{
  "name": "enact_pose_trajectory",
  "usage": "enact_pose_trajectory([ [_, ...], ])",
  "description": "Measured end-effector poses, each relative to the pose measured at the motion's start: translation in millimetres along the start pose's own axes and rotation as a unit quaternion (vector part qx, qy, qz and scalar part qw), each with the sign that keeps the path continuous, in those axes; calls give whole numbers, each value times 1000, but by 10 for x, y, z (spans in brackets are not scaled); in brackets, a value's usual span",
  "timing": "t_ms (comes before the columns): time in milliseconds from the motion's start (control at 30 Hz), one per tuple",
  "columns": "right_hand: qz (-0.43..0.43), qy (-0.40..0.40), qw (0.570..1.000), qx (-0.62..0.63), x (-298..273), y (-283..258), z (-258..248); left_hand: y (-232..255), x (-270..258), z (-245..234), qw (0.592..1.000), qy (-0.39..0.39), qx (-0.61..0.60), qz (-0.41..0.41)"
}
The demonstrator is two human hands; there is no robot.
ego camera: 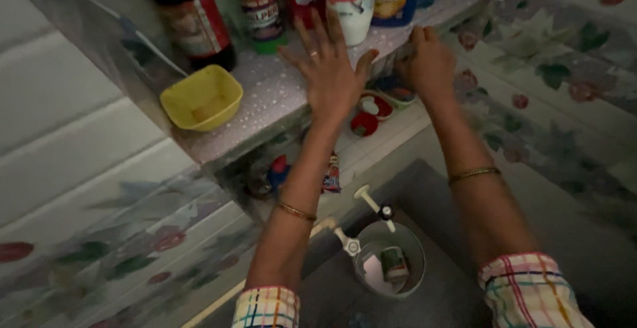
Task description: The person rearranges multiple cleaning product bottles and small containers on a tiled bathroom shelf. They pick up items, move them between positions, and place them back on the shelf repeatedly.
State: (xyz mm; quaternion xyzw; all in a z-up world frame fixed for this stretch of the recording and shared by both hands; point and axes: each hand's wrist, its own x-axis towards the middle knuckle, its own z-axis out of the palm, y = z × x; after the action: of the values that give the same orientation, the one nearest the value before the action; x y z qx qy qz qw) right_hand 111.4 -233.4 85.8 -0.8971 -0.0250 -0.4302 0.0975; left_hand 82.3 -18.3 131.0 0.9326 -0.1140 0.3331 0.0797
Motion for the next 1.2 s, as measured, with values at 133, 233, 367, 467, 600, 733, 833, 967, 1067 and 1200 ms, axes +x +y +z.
enact_pose_trajectory([
  [133, -43, 30, 999, 9, -71, 33, 6, 33, 15, -94, 1000, -18, 12, -23],
  [233, -40, 31, 998, 31, -84, 51, 18, 81, 3, -173, 999, -17, 23, -15],
  [367, -28, 18, 998, 51, -55, 86, 26, 70, 2, -164, 997, -54, 46, 17],
  [467, -60, 10, 998, 17, -42, 148, 27, -8, -86, 58, 995, -41, 21, 93],
  [600, -65, -35, 997, 4, 44, 166, -8, -108, -560, 535, 944, 203, -118, 233],
  [733, -71, -48, 996, 0, 103, 169, -25, -424, -1665, 961, 937, 203, -173, 226],
  [833, -77, -58, 995, -3, 107, 193, -26, -691, -2111, 1319, 969, 197, -146, 0],
  [967, -73, -67, 995, -11, 114, 147, -99, -1020, -2269, 1738, 945, 196, -128, -229],
  [1067, -66, -78, 995, 5, 103, 125, -157, -1216, -2291, 1997, 900, 152, -170, -371],
  [1200, -65, -79, 995, 1, 119, 89, -187, -1372, -2464, 2113, 879, 184, -256, -358],
])
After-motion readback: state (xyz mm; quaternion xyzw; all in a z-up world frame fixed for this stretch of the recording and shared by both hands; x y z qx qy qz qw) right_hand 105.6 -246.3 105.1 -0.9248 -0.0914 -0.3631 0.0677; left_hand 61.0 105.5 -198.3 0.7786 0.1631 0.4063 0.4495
